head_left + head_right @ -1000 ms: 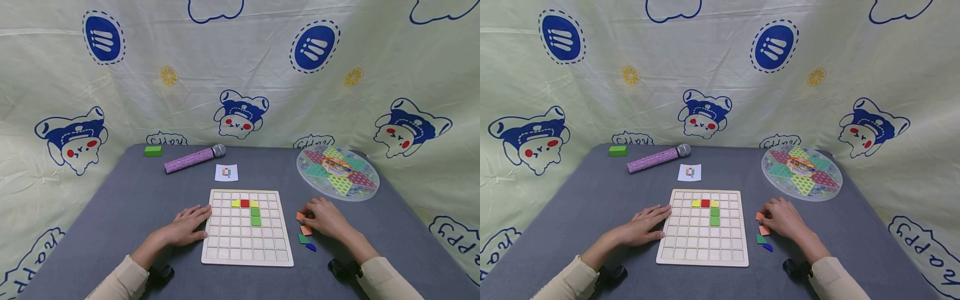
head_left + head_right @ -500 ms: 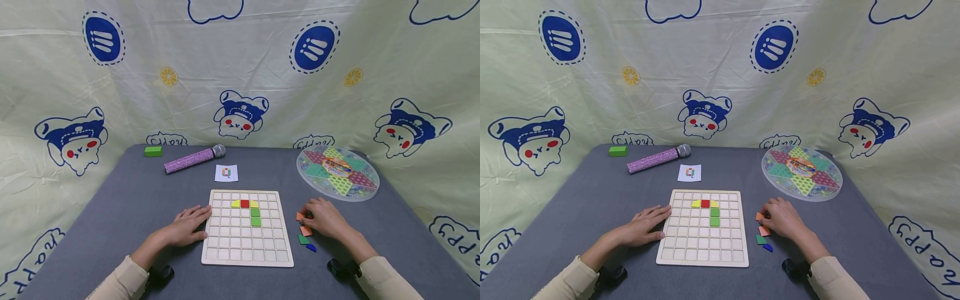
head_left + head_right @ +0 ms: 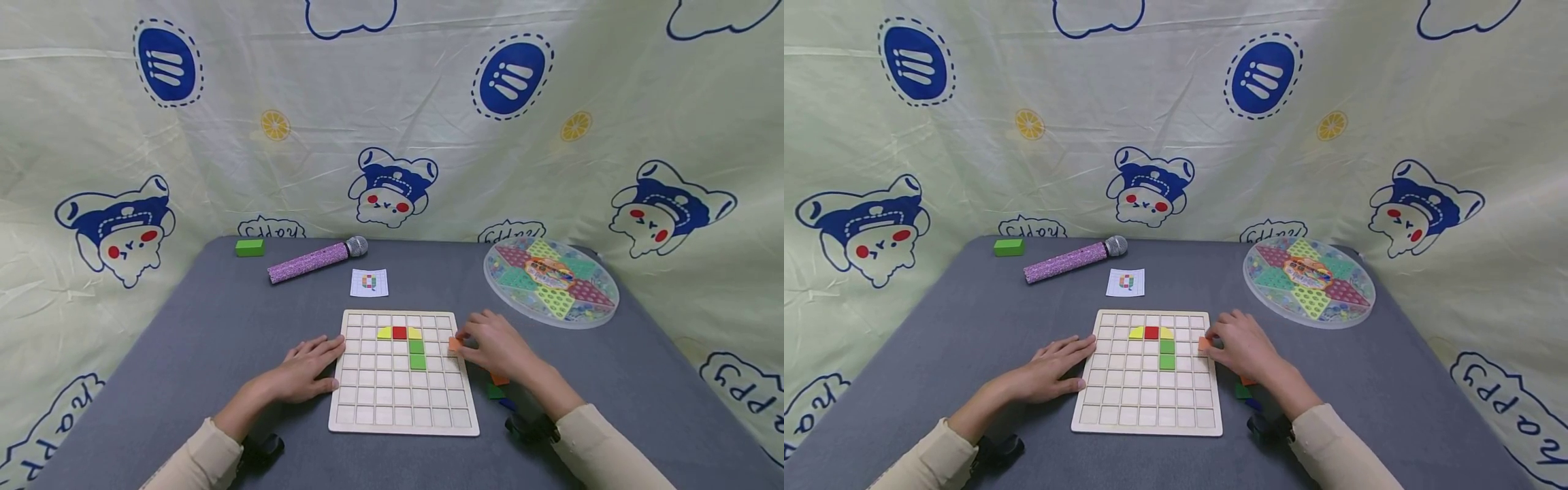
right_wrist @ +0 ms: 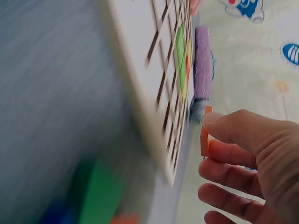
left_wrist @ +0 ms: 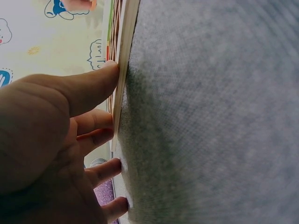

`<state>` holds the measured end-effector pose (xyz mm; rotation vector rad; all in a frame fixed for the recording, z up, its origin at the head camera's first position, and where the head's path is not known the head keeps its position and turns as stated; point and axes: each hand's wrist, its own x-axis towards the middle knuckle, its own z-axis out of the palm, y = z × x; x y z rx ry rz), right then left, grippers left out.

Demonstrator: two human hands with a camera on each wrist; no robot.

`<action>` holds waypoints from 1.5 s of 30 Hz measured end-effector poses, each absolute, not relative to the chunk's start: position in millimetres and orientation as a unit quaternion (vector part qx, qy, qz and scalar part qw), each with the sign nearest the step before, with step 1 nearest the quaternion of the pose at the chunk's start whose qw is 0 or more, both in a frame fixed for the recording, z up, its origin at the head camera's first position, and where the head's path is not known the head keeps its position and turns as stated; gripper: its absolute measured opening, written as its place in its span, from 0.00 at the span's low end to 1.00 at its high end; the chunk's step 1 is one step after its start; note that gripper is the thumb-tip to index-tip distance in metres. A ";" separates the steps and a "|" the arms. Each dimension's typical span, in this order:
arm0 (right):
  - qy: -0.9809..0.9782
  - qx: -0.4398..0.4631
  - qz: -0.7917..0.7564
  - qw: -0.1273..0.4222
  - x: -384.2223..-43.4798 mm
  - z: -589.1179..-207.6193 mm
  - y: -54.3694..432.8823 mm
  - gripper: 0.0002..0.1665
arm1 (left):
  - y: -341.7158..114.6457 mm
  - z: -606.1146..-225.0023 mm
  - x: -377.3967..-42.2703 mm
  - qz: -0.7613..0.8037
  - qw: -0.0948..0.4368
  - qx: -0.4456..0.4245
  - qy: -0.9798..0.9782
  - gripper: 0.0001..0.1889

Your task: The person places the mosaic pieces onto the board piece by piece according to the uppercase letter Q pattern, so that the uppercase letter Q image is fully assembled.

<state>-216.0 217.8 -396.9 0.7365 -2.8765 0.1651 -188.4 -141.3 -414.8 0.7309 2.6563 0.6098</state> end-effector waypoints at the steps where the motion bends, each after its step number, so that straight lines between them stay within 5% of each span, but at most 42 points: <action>1: -0.962 0.254 0.056 0.085 -216.7 -396.6 211.4 0.12 | -141.3 -414.9 -188.3 0.214 0.160 0.256 0.929 0.35; 19: -0.931 0.348 0.065 0.091 -233.1 -400.9 123.6 0.10 | -142.2 -416.8 -188.6 0.213 0.155 0.255 0.930 0.35; 45: -0.943 0.322 0.047 0.063 -241.1 -410.3 104.2 0.11 | -142.6 -416.2 -188.1 0.216 0.148 0.259 0.930 0.34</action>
